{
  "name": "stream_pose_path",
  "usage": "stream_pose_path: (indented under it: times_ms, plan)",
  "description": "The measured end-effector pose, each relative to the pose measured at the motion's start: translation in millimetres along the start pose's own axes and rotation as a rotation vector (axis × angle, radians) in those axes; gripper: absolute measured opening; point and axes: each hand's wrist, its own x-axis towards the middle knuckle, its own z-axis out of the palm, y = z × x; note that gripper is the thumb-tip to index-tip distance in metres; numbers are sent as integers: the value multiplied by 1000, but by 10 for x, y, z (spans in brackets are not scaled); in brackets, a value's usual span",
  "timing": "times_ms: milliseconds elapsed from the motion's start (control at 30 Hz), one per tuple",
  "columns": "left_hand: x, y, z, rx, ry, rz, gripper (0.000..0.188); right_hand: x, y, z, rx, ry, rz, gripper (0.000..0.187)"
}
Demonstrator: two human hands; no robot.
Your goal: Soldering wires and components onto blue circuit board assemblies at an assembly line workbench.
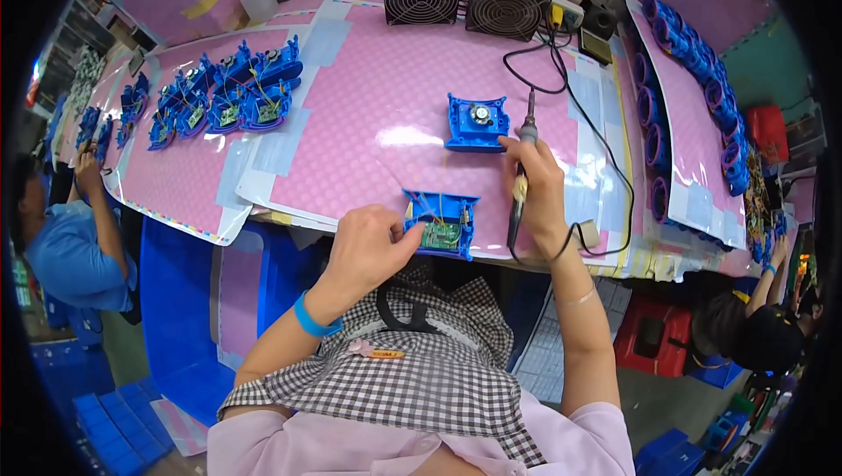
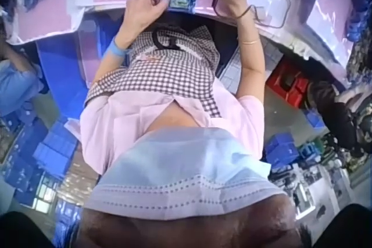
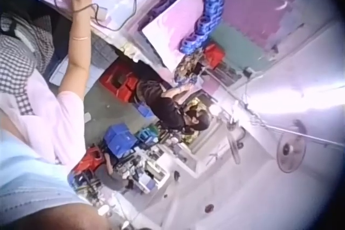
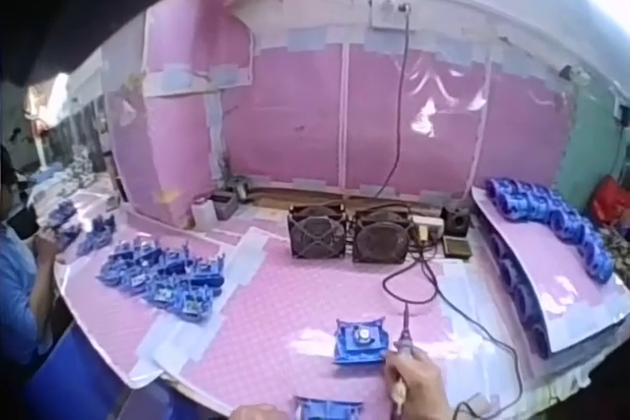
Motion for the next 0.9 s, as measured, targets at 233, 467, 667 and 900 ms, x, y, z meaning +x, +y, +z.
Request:
stream_pose_path:
  times_ms: [233, 467, 667, 900]
  plan:
    - [219, -10, 3, 16, 100, 11, 31, -116, -181, 34, 157, -75, -120, 17]
    - [586, 29, -646, -1450, -65, -301, 15, -389, -392, -276, 334, 334, 104, 31]
    - [715, 164, -337, -265, 78, 144, 13, -447, -439, -199, 792, 250, 560, 16]
    - [759, 196, -245, -76, 80, 189, 11, -391, -472, -50, 806, 221, 559, 18]
